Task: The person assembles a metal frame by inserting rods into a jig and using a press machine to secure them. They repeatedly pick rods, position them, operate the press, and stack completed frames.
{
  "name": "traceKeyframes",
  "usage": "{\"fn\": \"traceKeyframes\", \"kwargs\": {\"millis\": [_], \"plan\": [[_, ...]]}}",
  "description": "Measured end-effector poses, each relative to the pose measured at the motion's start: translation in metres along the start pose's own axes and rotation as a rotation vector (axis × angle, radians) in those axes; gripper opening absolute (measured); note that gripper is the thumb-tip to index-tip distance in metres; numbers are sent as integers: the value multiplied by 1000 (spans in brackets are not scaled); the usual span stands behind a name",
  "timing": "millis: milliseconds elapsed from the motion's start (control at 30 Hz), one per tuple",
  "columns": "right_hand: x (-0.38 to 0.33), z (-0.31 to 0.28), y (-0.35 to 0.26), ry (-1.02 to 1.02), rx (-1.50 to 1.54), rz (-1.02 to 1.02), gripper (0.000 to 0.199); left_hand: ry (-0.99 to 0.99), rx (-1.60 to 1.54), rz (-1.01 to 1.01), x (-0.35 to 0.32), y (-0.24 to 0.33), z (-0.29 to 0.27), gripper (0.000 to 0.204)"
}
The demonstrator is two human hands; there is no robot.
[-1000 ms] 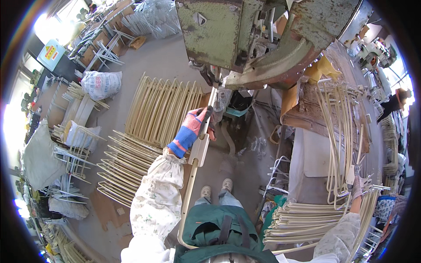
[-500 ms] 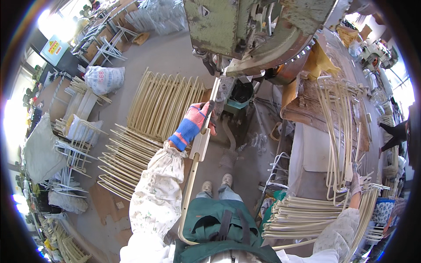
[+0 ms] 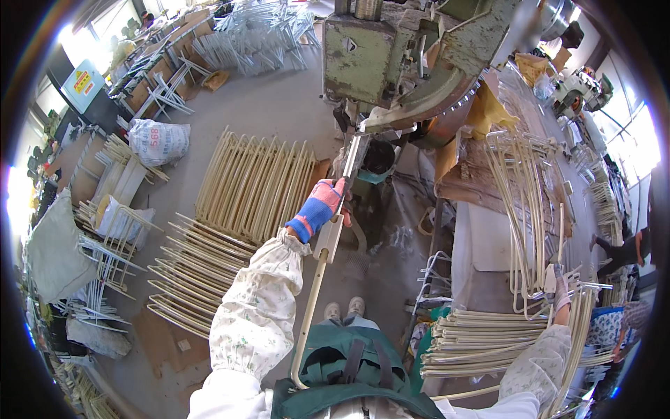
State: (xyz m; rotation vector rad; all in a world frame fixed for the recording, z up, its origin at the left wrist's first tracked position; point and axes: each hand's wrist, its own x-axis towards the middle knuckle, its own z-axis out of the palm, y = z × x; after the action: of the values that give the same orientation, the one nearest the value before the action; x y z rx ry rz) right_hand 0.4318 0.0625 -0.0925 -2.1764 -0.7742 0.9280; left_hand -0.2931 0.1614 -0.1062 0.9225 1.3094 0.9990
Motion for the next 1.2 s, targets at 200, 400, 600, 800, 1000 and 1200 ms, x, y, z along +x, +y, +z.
{"fn": "traceKeyframes", "kwargs": {"millis": [200, 400, 600, 800, 1000, 1200], "plan": [[22, -16, 28, 121, 80, -137, 45, 0, -1, 40, -6, 0, 4, 39], [14, -12, 3, -22, 26, -70, 47, -299, -202, 131, -34, 17, -4, 33], [49, -28, 38, -49, 88, -146, 41, -323, -133, 144, -51, 20, 5, 33], [44, -50, 68, 140, 103, -71, 49, -370, -379, 167, -51, 23, 45, 36], [-3, -130, 136, 84, 211, 35, 50, -643, -160, 191, -52, 44, 82, 47], [-100, -126, 107, 349, 187, -3, 52, -753, -229, 236, -51, 61, 122, 49]]}}
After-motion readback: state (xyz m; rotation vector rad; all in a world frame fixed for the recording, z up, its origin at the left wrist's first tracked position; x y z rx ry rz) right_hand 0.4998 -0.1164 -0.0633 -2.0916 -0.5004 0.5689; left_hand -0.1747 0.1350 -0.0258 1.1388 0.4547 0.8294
